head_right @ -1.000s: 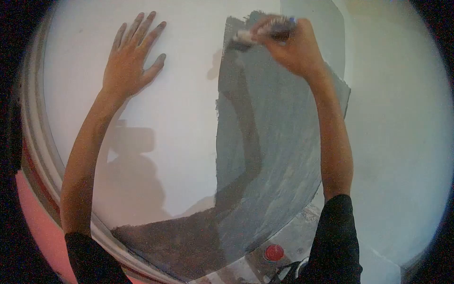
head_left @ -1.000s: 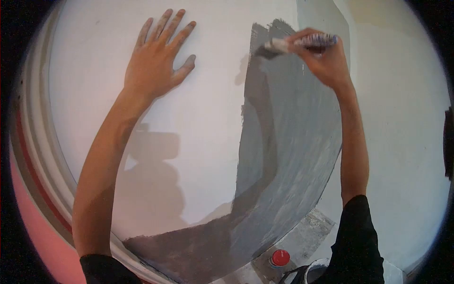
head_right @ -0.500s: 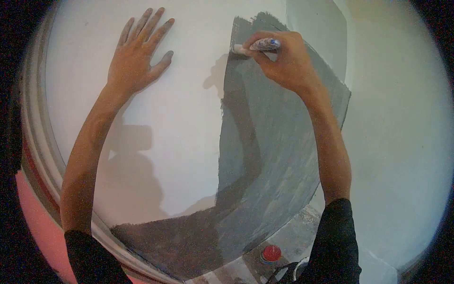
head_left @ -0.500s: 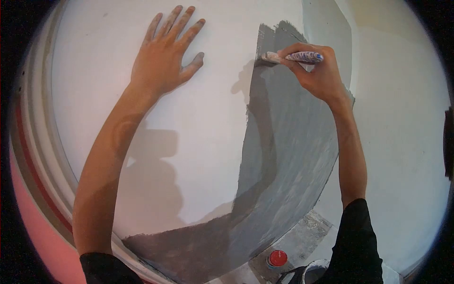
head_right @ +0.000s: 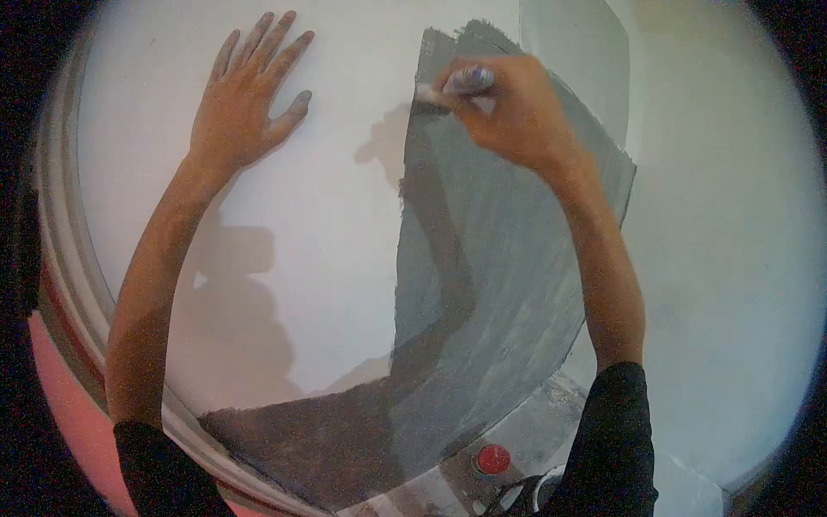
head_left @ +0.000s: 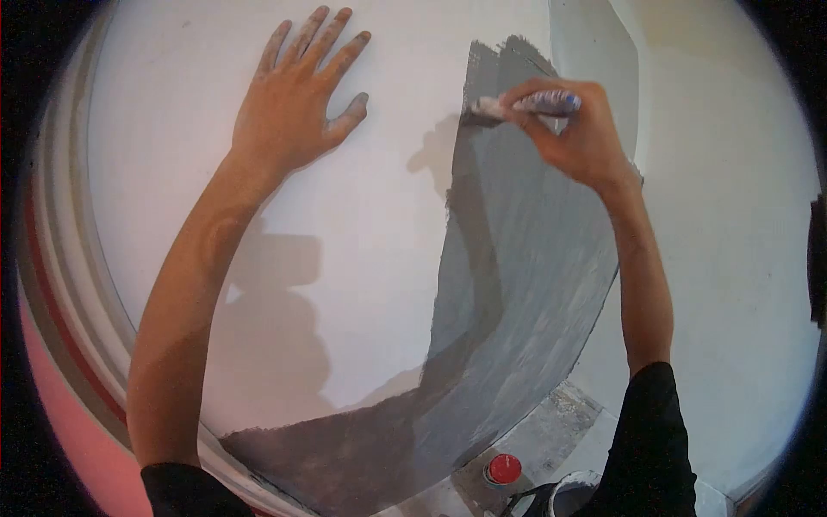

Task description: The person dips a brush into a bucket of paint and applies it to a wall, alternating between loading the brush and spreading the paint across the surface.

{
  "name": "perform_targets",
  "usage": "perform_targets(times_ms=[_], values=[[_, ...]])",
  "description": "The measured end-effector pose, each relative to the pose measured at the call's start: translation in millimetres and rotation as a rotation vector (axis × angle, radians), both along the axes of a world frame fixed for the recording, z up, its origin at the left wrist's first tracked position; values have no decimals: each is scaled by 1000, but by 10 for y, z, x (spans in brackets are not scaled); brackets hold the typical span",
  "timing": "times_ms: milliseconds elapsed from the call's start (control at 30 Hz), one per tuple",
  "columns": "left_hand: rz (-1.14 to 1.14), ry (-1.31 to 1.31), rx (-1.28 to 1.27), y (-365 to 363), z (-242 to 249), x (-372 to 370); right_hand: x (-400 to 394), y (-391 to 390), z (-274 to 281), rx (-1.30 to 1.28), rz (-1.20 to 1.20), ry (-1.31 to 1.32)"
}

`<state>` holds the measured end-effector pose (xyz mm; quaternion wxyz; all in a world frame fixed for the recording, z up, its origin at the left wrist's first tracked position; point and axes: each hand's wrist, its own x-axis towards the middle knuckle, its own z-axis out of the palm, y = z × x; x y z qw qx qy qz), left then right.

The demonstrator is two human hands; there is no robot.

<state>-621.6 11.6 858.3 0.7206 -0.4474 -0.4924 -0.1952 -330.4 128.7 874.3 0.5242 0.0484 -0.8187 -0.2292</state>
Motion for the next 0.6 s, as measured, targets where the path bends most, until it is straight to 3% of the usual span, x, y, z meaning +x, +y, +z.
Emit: perform_targets(times_ms=[267, 467, 600], values=[[-6, -58, -10, 16, -8, -8, -230, 112, 211, 113, -122, 161], [-6, -40, 6, -2, -19, 12, -180, 45, 247, 200, -8, 213], [-49, -25, -2, -4, -11, -25, 12, -56, -40, -172, 59, 25]])
